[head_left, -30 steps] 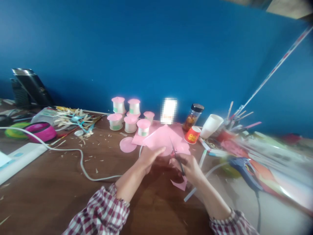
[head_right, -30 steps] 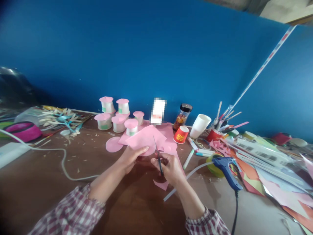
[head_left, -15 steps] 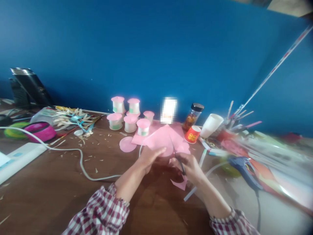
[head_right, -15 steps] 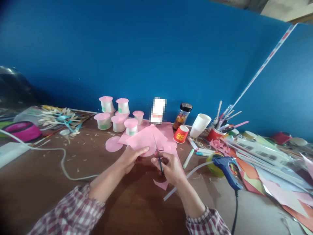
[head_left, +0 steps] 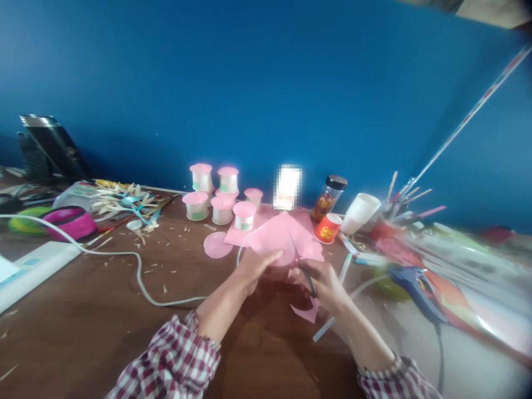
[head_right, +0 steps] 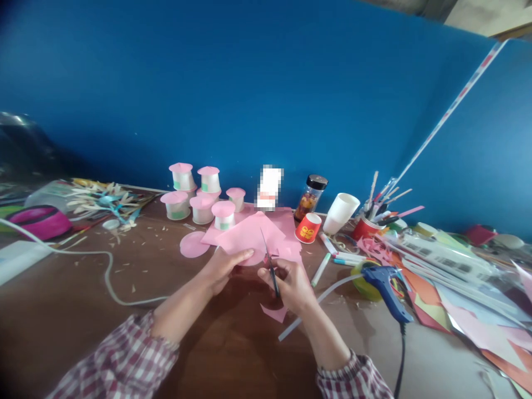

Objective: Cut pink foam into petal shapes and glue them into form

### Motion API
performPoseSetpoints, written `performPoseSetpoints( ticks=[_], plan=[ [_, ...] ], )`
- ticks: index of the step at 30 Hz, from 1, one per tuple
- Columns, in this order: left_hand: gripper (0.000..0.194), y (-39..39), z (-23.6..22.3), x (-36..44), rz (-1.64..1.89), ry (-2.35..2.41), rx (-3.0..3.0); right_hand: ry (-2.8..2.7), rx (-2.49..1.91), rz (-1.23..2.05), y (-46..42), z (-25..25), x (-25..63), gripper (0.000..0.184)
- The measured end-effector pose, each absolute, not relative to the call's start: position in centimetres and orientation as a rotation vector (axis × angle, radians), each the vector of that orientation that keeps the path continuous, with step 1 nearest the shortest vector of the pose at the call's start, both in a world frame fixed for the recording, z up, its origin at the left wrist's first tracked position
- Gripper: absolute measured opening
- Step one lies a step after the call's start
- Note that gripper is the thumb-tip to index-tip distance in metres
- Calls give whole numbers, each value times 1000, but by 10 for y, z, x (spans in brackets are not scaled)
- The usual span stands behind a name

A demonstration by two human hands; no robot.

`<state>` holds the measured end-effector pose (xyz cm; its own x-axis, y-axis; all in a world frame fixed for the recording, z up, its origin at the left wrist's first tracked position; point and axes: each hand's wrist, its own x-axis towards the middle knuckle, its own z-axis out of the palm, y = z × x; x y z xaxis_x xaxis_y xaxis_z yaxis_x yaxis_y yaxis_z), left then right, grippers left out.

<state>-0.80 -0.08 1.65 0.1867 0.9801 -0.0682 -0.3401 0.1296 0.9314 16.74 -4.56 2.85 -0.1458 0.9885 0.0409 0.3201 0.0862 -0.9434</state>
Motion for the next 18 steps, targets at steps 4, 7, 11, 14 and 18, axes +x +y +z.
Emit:
performPoseSetpoints(
  ticks=[4,7,11,14,18],
  plan=[
    [48,-1,15,-8,1164,871,942,-1603,-1329,1070,-46,29,168,34],
    [47,-1,15,-8,1155,884,953,-1606,-1330,1063,-46,29,167,33],
    [46,-1,16,-8,1154,888,951,-1587,-1326,1094,-45,28,167,34],
    [47,-1,15,-7,1152,907,948,-1588,-1318,1101,-45,28,167,33],
    [43,-1,15,-7,1147,887,972,-1591,-1325,1097,-46,30,168,34]
  ],
)
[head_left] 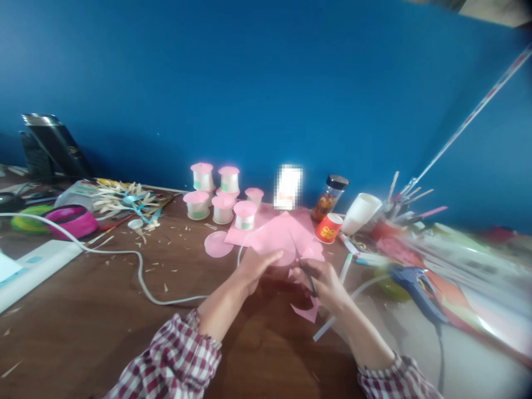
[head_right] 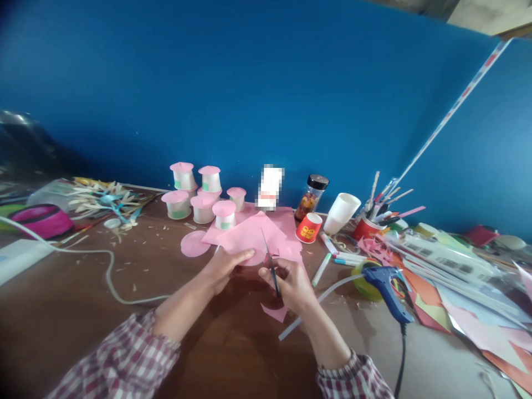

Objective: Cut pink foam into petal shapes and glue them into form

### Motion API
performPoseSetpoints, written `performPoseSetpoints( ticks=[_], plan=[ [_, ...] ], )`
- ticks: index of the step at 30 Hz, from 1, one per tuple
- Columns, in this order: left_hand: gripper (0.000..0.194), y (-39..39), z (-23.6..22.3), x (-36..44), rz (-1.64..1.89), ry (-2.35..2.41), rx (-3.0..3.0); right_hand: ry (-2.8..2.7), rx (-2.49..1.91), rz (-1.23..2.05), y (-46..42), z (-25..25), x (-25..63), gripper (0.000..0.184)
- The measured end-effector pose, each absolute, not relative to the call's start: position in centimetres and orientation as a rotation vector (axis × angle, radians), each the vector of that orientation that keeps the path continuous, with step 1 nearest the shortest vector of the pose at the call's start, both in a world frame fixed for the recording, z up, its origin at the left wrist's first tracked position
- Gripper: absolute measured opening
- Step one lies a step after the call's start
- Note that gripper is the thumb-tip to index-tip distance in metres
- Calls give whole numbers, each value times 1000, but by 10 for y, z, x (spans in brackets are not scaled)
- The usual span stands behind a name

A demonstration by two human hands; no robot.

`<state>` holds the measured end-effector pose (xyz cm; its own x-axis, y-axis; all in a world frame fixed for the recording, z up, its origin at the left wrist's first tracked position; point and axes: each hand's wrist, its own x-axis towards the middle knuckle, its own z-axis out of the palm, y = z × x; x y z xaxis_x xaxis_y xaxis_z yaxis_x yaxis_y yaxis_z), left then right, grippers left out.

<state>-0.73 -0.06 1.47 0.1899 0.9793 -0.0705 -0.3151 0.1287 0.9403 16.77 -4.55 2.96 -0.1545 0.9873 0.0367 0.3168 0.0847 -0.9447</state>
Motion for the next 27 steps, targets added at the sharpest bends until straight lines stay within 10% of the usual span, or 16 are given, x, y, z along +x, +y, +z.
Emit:
performPoseSetpoints(
  ticks=[27],
  plan=[
    [40,1,20,-9,1116,963,995,-1576,-1337,1107,-47,40,165,32]
  ],
)
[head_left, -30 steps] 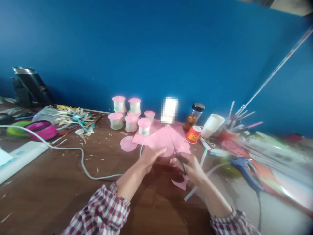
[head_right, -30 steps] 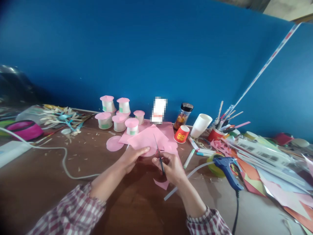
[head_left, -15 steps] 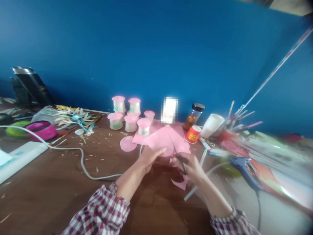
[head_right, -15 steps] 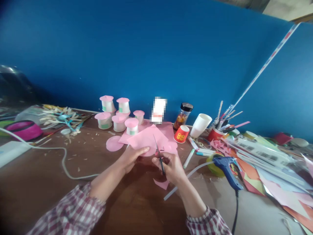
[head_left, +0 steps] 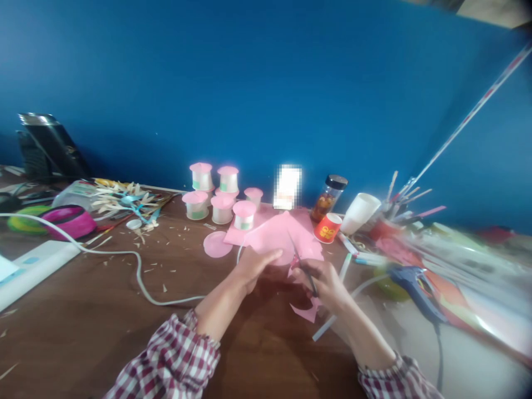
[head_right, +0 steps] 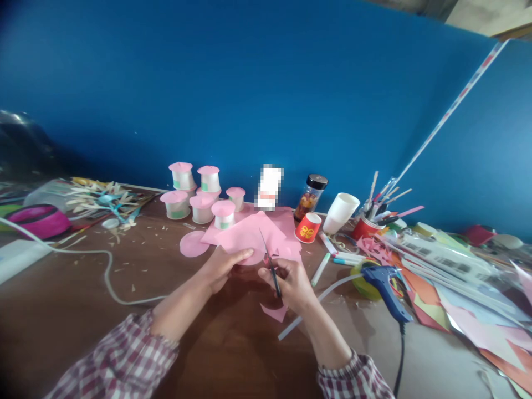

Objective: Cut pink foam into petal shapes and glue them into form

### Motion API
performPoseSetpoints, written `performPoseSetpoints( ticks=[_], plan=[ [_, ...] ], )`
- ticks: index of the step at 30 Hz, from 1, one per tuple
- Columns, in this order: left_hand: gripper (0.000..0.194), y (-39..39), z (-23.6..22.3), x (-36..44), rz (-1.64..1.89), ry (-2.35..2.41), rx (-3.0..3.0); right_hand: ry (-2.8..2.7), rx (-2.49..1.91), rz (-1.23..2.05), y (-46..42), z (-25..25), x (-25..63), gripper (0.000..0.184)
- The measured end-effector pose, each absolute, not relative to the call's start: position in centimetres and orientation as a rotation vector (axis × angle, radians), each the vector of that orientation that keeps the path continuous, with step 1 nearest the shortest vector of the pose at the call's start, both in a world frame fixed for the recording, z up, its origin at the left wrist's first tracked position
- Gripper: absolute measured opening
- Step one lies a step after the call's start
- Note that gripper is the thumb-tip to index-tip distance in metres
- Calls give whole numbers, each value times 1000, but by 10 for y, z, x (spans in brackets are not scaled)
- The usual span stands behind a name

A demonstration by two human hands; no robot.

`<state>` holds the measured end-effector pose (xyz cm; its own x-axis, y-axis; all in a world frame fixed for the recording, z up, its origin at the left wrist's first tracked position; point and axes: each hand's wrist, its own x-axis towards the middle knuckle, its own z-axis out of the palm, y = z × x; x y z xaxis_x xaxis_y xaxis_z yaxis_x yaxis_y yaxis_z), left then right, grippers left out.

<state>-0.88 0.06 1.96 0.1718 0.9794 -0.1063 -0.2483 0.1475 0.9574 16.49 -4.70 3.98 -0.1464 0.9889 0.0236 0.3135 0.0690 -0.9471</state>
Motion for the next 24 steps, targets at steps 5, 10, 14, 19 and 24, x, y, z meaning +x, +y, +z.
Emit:
performPoseSetpoints(
  ticks=[5,10,14,19,24],
  plan=[
    [42,1,18,-9,1116,971,991,-1588,-1341,1103,-47,40,166,31],
    [42,1,19,-10,1110,970,1002,-1603,-1333,1087,-47,39,166,30],
    [42,1,20,-10,1100,967,1013,-1596,-1339,1080,-48,39,165,30],
    [41,0,21,-11,1116,952,1011,-1597,-1345,1085,-48,40,165,30],
    [38,1,20,-11,1104,966,1009,-1607,-1344,1091,-47,40,166,30]
  ],
)
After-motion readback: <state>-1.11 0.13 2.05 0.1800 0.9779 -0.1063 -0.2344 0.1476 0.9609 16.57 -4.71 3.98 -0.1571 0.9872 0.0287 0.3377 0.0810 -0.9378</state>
